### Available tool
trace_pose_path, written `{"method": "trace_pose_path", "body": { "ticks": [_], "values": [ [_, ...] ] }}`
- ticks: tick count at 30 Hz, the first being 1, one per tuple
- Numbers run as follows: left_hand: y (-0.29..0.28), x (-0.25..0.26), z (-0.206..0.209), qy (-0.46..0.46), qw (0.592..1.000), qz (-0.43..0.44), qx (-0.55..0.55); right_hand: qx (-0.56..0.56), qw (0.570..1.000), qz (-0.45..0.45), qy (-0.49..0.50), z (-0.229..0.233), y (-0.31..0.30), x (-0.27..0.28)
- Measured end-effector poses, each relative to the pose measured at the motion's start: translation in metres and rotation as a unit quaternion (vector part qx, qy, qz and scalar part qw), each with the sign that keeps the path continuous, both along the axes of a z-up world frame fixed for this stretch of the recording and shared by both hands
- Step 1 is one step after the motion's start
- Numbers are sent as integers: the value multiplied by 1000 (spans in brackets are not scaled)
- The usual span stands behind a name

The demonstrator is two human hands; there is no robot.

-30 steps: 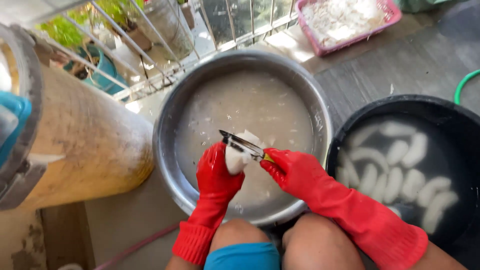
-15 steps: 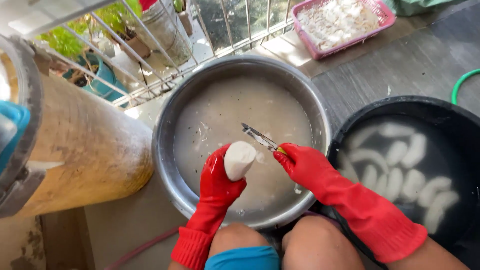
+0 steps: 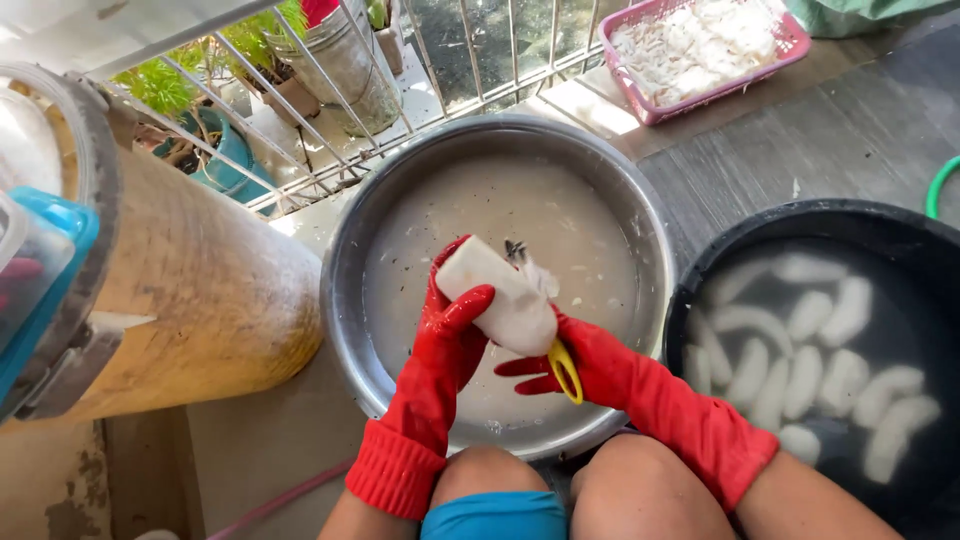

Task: Peeling white root vegetables using a handheld peeler over a large basin of water.

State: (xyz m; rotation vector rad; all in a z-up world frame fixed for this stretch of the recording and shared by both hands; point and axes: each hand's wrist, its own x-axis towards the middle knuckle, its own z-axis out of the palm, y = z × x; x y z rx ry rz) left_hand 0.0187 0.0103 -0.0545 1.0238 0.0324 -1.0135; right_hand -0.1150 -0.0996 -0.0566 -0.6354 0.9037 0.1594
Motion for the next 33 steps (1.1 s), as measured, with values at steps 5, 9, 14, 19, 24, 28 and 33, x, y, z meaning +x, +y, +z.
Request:
{"method": "trace_pose_path", "body": {
  "ticks": [5,9,14,19,24,28,33],
  "values": [
    [15,10,-28,-140,988,-27,59,61,991,-119,-32,-70,-33,-17],
    [34,5,-1,-217,923,-188,255,49,995,-82,-19,-47,-44,-12],
    [26,-17,27,-95,926,-326,166,-125,992,3,27,-7,-31,11],
    [19,-22,3,44,969,-224,95,-339,924,153,85,35,-19,26],
    [18,-13,-12,-121,937,-261,200,-319,940,119,36,-19,-35,20],
    [18,-9,-9,-322,815,-295,382,-689,650,318,37,-13,-27,7],
    [27,-4,-30,-297,837,-298,350,-710,544,446,28,-20,-10,-1]
  ]
}}
